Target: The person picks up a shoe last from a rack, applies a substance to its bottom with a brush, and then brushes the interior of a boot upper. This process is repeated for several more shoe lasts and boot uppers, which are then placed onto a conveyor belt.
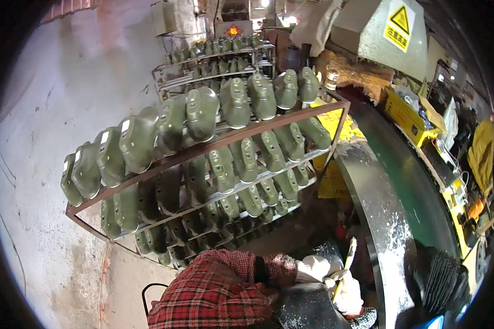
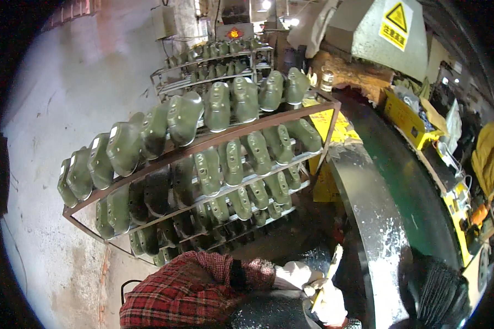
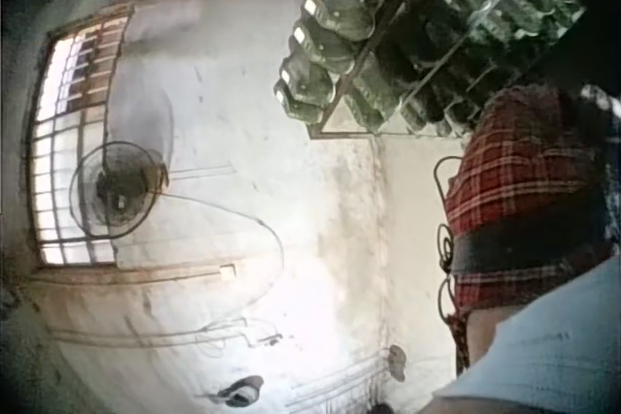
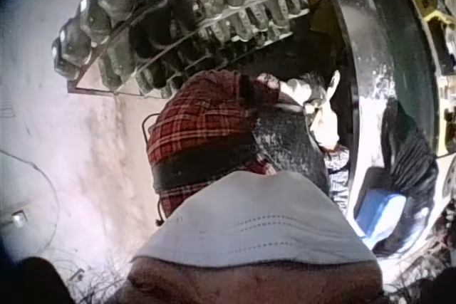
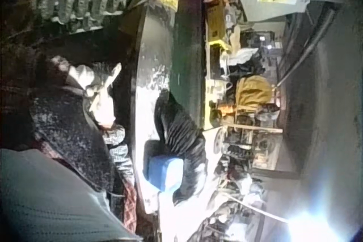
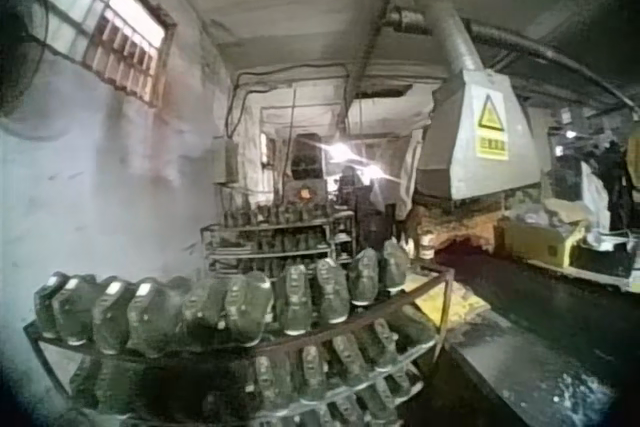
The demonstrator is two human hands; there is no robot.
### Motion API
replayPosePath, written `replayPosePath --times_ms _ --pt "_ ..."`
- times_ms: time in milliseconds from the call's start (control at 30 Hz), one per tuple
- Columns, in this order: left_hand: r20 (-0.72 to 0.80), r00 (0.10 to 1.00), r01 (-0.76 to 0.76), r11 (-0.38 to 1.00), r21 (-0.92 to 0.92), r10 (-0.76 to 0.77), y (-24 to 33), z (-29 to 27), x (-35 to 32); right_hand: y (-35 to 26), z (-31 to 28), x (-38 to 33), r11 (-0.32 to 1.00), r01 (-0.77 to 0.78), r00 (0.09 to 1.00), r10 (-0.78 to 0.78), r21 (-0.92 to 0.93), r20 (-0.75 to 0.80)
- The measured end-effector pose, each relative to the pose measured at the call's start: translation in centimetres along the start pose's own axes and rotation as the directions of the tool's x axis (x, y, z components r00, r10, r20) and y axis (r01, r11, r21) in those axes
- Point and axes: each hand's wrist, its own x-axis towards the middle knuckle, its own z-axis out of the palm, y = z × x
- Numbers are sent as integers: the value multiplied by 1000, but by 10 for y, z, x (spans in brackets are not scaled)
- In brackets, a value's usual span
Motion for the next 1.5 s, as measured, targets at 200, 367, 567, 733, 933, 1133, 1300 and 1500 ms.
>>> replayPosePath --times_ms 200,367,567,733,933,1133,1300,1500 --pt "113 994 3 996 86 -13 -10 10 22 2 -9 -4 998 -59 998 59 -21 28" --pt "150 987 -48 999 -6 48 -12 5 27 18 -15 -6 997 27 999 -24 -72 46" --pt "129 991 34 999 -16 -32 -19 17 39 41 -13 -1 991 121 993 -120 -64 22" --pt "41 999 -12 980 -197 20 -17 21 42 67 -8 -11 995 103 995 -103 -13 7" --pt "101 995 20 1000 -19 -18 -27 21 47 49 -14 3 995 88 995 -91 52 44" --pt "72 997 34 999 6 -34 -37 35 50 56 -12 -5 999 -53 995 53 -10 84" --pt "104 994 -3 984 177 -15 -30 25 45 41 -11 1 999 -36 999 36 11 10" --pt "270 892 354 932 79 -361 10 -25 51 -4 -64 -5 982 -80 979 46 -170 -197"
